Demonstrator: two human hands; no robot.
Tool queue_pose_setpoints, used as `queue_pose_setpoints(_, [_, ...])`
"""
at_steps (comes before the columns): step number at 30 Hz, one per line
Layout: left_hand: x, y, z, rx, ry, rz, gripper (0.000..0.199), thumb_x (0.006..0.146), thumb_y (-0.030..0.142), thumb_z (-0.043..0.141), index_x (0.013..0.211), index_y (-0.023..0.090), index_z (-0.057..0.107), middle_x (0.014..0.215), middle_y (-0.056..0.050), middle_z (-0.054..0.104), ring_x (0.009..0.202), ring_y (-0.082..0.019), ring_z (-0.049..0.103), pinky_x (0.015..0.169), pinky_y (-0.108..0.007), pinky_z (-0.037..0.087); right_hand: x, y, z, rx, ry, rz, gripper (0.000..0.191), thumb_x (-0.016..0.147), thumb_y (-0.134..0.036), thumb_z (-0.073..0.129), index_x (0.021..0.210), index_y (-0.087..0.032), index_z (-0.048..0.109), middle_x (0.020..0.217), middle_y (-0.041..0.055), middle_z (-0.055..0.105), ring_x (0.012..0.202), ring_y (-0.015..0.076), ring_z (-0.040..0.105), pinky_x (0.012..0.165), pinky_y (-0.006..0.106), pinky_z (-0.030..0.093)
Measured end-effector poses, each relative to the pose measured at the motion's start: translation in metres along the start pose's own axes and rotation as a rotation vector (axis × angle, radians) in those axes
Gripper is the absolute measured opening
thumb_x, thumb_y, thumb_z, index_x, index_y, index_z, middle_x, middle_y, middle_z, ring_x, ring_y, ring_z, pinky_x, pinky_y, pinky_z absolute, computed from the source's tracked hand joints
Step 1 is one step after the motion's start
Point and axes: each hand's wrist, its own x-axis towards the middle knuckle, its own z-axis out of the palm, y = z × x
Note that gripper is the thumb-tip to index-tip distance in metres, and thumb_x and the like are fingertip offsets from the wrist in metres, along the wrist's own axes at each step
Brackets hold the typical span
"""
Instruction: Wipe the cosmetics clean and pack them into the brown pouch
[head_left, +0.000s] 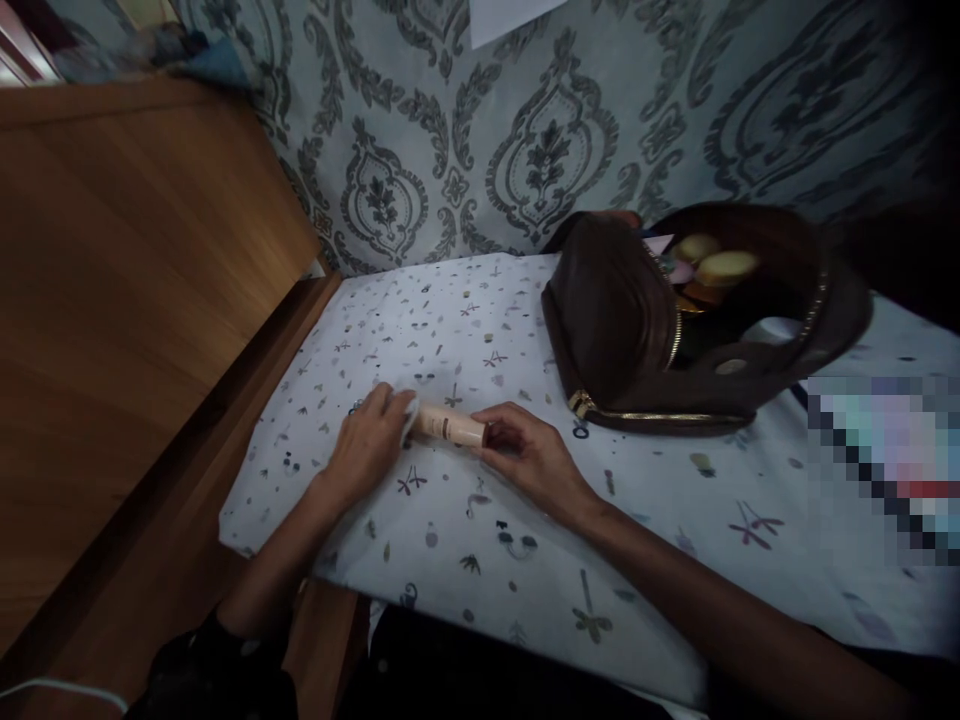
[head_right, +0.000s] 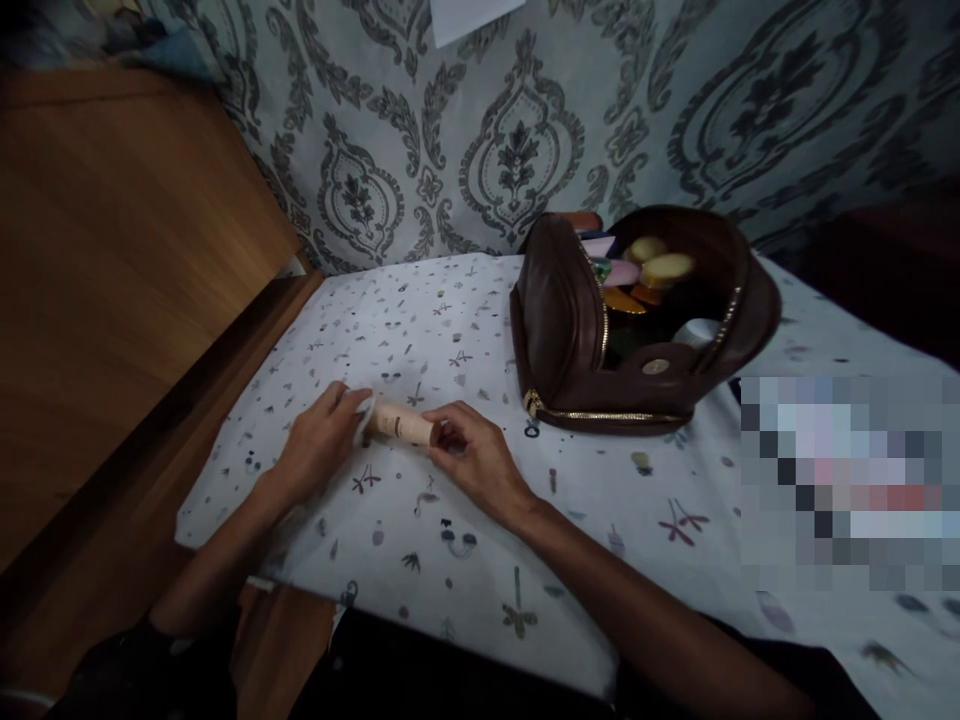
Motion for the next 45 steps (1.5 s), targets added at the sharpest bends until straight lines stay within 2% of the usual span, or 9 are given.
queue_pose_setpoints(6, [-0.005,-0.042,0.023,-0.171,0.141,-0.125,0.033,0.098,0.020,0.039,0.128,0.018,0.053,0.100,-0.006,0.052,0.084,-0.017,0.056,0.077,-0.029,0.050,0.000,-0.002,-0.001,0.039,-0.051,0.037,0.025,0.076,-0.026,0.069,0.100,-0.021,0.065,0.090,0.0041,0.068,0.084,0.0188,0.066,0.080,0.035,0.056])
queue_pose_setpoints(11, [-0.009,-0.048,0.040,-0.238,0.187,-0.150,0.036,0.097,0.019,0.041,0.131,0.018,0.051,0.099,-0.006,0.052,0.085,-0.018,0.057,0.077,-0.031,0.050,-0.001,-0.005,-0.001,0.095,-0.069,0.154,0.033,0.075,-0.035,0.072,0.104,-0.021,0.063,0.081,0.0011,0.067,0.071,0.0163,0.064,0.063,0.028,0.053])
queue_pose_setpoints(15, [-0.010,-0.043,0.034,-0.271,0.284,-0.143,0.032,0.097,0.018,0.041,0.127,0.019,0.054,0.097,-0.005,0.051,0.085,-0.018,0.056,0.075,-0.029,0.050,-0.001,-0.007,0.000,0.178,-0.070,0.237,0.039,0.074,-0.035,0.074,0.107,-0.021,0.060,0.075,-0.0002,0.068,0.064,0.0151,0.063,0.059,0.028,0.051])
queue_pose_setpoints(18, [-0.009,-0.029,0.020,-0.262,0.335,-0.071,0.032,0.098,0.019,0.041,0.129,0.018,0.052,0.097,-0.005,0.051,0.083,-0.016,0.056,0.073,-0.027,0.050,0.000,-0.009,0.000,0.192,-0.048,0.188,0.037,0.073,-0.035,0.075,0.105,-0.022,0.062,0.085,0.0026,0.070,0.075,0.0174,0.066,0.069,0.031,0.054])
queue_pose_setpoints(21, [-0.008,0.000,0.004,-0.203,0.319,0.067,0.033,0.099,0.019,0.040,0.131,0.018,0.049,0.099,-0.006,0.053,0.085,-0.017,0.057,0.070,-0.026,0.050,0.000,-0.011,0.000,0.153,-0.017,0.100,0.028,0.076,-0.037,0.073,0.098,-0.022,0.066,0.089,0.0041,0.069,0.082,0.0189,0.066,0.074,0.032,0.054])
queue_pose_setpoints(26, [-0.003,0.055,-0.012,0.003,0.196,0.322,0.036,0.096,0.010,0.037,0.131,0.014,0.045,0.101,-0.010,0.055,0.092,-0.022,0.056,0.066,-0.030,0.051,0.000,-0.004,0.002,0.178,0.043,0.063,0.040,0.071,-0.032,0.077,0.106,-0.023,0.061,0.095,0.0034,0.069,0.080,0.0175,0.066,0.074,0.031,0.054])
queue_pose_setpoints(30, [0.001,0.067,-0.016,0.072,0.073,0.305,0.035,0.096,0.008,0.038,0.129,0.013,0.045,0.099,-0.010,0.054,0.092,-0.023,0.055,0.065,-0.032,0.052,0.001,0.002,0.002,0.200,0.048,0.083,0.049,0.069,-0.033,0.079,0.113,-0.023,0.059,0.101,0.0047,0.069,0.082,0.0178,0.068,0.076,0.032,0.056])
queue_pose_setpoints(37, [-0.013,0.027,-0.012,0.146,-0.026,0.112,0.034,0.097,0.016,0.041,0.131,0.020,0.045,0.104,-0.009,0.053,0.098,-0.024,0.054,0.062,-0.029,0.050,0.001,0.001,-0.001,0.097,0.013,0.090,0.037,0.073,-0.038,0.076,0.104,-0.021,0.068,0.092,0.0066,0.072,0.084,0.0205,0.068,0.080,0.037,0.058])
queue_pose_setpoints(45, [-0.035,-0.027,-0.007,0.100,0.024,-0.095,0.029,0.100,0.025,0.040,0.127,0.021,0.052,0.100,-0.007,0.054,0.095,-0.023,0.056,0.066,-0.030,0.049,0.001,0.000,-0.002,0.115,0.005,0.121,0.037,0.073,-0.041,0.075,0.103,-0.020,0.069,0.089,0.0047,0.071,0.080,0.0187,0.067,0.074,0.033,0.056])
